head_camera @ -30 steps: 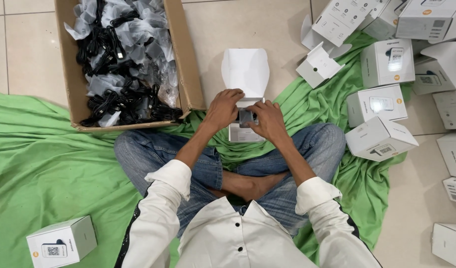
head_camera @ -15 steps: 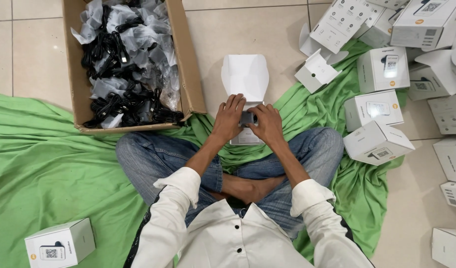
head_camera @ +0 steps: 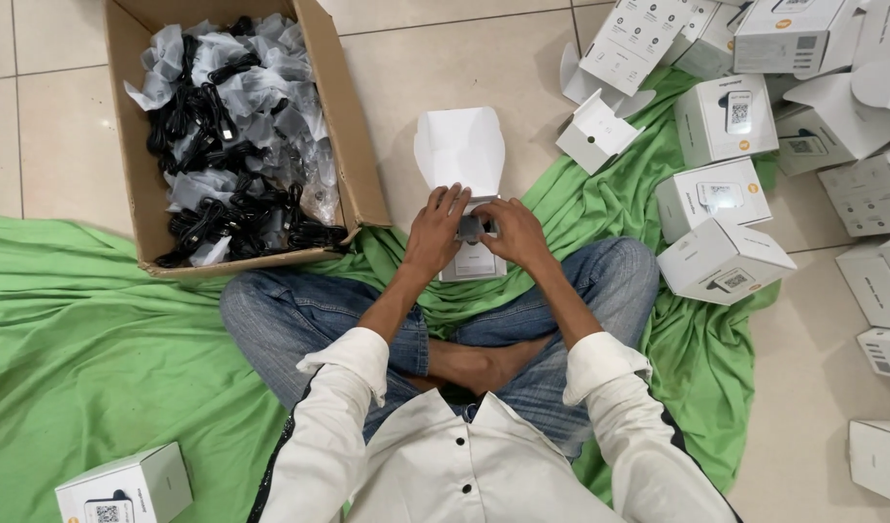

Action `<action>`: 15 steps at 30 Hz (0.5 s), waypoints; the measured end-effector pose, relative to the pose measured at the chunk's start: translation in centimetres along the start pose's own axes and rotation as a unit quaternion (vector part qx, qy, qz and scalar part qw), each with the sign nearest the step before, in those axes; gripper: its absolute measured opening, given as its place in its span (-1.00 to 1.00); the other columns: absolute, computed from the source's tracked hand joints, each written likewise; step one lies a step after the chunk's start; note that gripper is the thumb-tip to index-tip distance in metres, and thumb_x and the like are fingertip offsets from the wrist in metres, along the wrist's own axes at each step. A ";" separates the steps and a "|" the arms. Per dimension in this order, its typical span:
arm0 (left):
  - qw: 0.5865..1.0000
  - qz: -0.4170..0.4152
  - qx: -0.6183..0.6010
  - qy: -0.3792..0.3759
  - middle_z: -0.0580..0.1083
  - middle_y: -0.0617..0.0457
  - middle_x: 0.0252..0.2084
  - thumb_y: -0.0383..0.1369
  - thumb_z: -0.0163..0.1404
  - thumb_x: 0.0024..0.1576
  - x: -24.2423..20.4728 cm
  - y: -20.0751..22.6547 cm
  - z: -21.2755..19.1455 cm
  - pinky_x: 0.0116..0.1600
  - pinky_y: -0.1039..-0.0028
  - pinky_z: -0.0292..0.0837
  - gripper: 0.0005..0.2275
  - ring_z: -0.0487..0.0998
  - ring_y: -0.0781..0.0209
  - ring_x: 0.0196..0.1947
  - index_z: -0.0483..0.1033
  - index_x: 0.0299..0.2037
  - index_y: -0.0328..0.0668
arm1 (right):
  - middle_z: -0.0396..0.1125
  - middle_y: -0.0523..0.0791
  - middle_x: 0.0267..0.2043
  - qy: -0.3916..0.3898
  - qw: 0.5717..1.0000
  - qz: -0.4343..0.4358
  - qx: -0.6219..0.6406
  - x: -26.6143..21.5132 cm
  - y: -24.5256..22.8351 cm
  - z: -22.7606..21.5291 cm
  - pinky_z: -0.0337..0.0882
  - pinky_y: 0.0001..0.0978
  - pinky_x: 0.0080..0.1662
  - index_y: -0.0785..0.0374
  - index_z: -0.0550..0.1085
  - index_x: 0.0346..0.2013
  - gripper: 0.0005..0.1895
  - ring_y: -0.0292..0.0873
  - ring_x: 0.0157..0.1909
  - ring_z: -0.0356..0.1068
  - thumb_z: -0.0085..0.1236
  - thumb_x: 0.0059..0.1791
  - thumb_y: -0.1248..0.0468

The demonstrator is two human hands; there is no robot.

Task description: The person packs electronic device kits into boxes and stacks them.

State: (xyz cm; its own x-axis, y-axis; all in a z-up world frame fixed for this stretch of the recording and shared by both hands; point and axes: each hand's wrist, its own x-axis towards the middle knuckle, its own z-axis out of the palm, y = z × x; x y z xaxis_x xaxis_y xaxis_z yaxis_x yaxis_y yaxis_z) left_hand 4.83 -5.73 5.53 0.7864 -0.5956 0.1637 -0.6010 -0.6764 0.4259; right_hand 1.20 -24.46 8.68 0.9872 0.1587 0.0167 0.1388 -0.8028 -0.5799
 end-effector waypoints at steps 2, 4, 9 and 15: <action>1.000 -0.006 0.022 -0.004 0.26 -0.07 0.42 -0.50 0.32 -0.22 -0.1 0.3 0.3 0.27 0.19 0.42 -0.12 0.23 -0.12 0.41 0.22 0.42 -0.14 | 0.48 -0.14 -0.23 -0.007 1.000 0.008 0.004 -0.1 0.0 0.0 0.38 -0.20 -0.11 0.20 0.60 -0.12 -0.58 -0.02 -0.23 0.32 0.43 -0.27 0.32; 1.000 -0.006 0.007 0.001 0.25 -0.11 0.39 -0.43 0.36 -0.22 0.1 0.5 0.0 0.23 0.14 0.41 -0.12 0.23 -0.16 0.38 0.21 0.40 -0.17 | 0.48 -0.14 -0.24 0.007 1.000 0.001 -0.001 -0.2 0.0 0.6 0.38 -0.21 -0.12 0.20 0.60 -0.13 -0.59 -0.03 -0.23 0.32 0.44 -0.27 0.32; 1.000 -0.009 0.015 -0.003 0.26 -0.13 0.35 -0.31 0.41 -0.24 0.9 1.3 0.2 0.08 0.08 0.43 -0.09 0.24 -0.17 0.31 0.22 0.40 -0.15 | 0.47 -0.14 -0.24 0.059 0.998 -0.018 -0.012 -1.2 0.7 1.6 0.36 -0.22 -0.12 0.22 0.58 -0.12 -0.57 -0.04 -0.22 0.31 0.46 -0.27 0.32; 0.998 -0.006 0.057 -0.037 0.26 -0.15 0.32 -0.33 0.42 -0.28 1.2 1.7 0.1 0.06 0.07 0.46 -0.05 0.24 -0.19 0.30 0.20 0.41 -0.19 | 0.45 -0.12 -0.19 0.076 0.996 -0.044 -0.035 -1.9 0.7 1.5 0.34 -0.20 -0.08 0.23 0.55 -0.04 -0.54 0.00 -0.18 0.28 0.41 -0.23 0.34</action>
State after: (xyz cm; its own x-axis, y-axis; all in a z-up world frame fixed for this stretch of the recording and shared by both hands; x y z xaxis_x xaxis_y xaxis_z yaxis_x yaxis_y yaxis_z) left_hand 4.71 -7.66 6.35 0.7831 -0.6150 0.0918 -0.6077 -0.7255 0.3230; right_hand -0.72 -24.49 7.00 0.9708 0.1459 0.1905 0.2251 -0.8290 -0.5120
